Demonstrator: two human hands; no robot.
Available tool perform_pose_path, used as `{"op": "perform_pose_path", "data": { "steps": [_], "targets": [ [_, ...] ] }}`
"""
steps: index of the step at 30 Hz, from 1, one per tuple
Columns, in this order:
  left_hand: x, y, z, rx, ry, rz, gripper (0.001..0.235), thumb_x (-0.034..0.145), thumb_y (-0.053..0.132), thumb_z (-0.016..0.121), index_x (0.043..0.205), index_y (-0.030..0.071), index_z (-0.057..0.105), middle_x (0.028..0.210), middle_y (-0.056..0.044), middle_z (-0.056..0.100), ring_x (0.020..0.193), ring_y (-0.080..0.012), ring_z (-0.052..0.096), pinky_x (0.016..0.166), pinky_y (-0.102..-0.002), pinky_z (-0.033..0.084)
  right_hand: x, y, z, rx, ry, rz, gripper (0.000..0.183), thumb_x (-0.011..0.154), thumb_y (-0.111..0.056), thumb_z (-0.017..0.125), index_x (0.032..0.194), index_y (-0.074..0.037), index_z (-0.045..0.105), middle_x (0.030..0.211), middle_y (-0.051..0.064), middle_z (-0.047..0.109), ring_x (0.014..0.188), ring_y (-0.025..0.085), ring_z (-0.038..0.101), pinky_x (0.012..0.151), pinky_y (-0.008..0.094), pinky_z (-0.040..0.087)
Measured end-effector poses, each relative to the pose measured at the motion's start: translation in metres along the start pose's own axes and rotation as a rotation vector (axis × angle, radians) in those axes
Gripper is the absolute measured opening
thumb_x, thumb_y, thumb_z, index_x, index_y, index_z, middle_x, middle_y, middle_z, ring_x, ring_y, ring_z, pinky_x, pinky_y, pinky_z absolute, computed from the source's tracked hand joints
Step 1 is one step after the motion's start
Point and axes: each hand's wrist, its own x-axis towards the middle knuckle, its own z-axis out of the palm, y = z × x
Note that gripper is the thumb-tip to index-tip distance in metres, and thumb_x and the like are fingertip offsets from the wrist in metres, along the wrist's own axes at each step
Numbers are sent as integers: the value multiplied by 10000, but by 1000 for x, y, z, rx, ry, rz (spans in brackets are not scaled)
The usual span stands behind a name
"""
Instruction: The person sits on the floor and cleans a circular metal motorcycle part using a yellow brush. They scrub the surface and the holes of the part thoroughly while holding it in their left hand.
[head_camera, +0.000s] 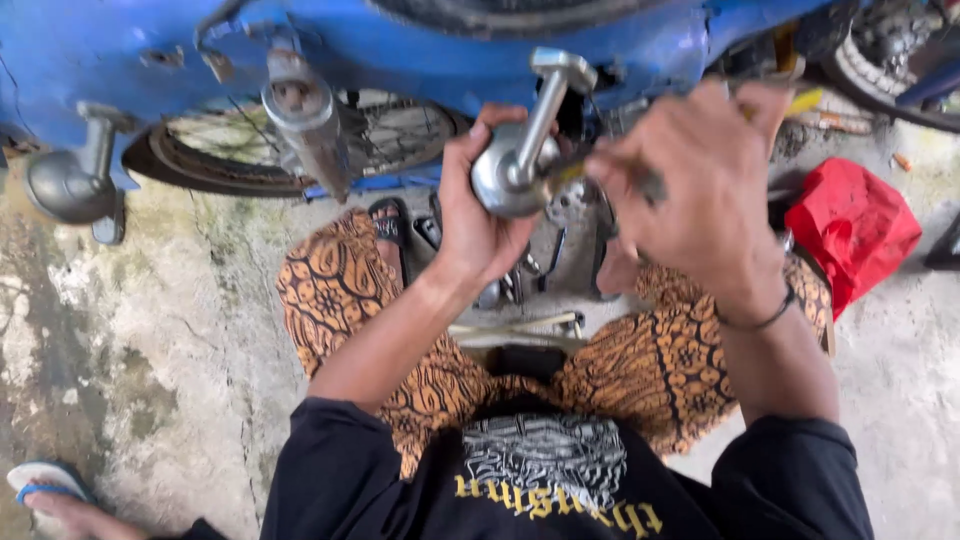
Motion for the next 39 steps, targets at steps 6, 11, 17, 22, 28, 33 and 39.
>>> {"op": "perform_pose_path", "data": {
  "steps": [6, 11, 17, 22, 28, 33, 39],
  "targets": [
    [-45, -20, 3, -12, 64, -16, 286, 1053, 295, 526, 1149, 38, 609, 1109, -250, 679, 1008, -326, 702, 846, -441, 587, -49, -38, -14, 137, -15, 2, 164, 958, -183, 791, 815, -170, 711, 814, -35, 665, 839, 171, 540, 956, 398, 260],
    [-82, -34, 4, 51, 72, -47, 302, 1053, 317, 545, 1208, 58, 561, 1129, -249, 678, 965, -289, 703, 709, -350, 601, -77, -63, -24, 249, 35, 62, 294, 1056, -310, 684, 830, -128, 638, 772, 7, 593, 779, 189, 474, 931, 403, 257],
    [-111, -51, 13, 151, 139, -72, 246, 1067, 298, 534, 1171, 79, 573, 1103, -243, 664, 842, -279, 698, 598, -320, 611, -109, -69, -34, 244, 8, 157, 257, 1064, -231, 693, 833, -135, 633, 790, 5, 567, 823, 206, 452, 955, 410, 244],
    [-128, -64, -5, 45, 205, -37, 240, 1070, 265, 501, 1163, 58, 576, 1113, -302, 686, 983, -360, 718, 782, -398, 628, -129, -87, -30, 273, -71, 134, 194, 1029, -228, 760, 859, -153, 702, 797, -57, 631, 826, 163, 499, 944, 370, 244],
    [-141, -61, -1, 118, 269, 44, 282, 1078, 298, 446, 1142, 55, 575, 1100, -240, 695, 917, -353, 703, 773, -414, 606, -131, -114, -41, 311, -122, 135, 225, 1011, -326, 726, 896, -134, 703, 980, -20, 737, 851, 179, 585, 887, 382, 273],
    [-138, -46, 14, 136, 78, 127, 240, 1077, 289, 512, 1185, 90, 591, 1150, -237, 642, 975, -352, 674, 839, -458, 598, -127, -115, -41, 324, 15, 142, 328, 1049, -381, 642, 861, -115, 682, 787, -4, 648, 783, 170, 493, 920, 385, 255],
    [-140, -42, 22, 33, 67, 106, 243, 1103, 301, 533, 1216, 106, 623, 1244, -242, 612, 1049, -371, 654, 835, -453, 616, -120, -112, -49, 378, 139, 231, 281, 1049, -290, 652, 863, -79, 655, 788, 38, 661, 753, 185, 467, 893, 398, 279]
  ]
}}
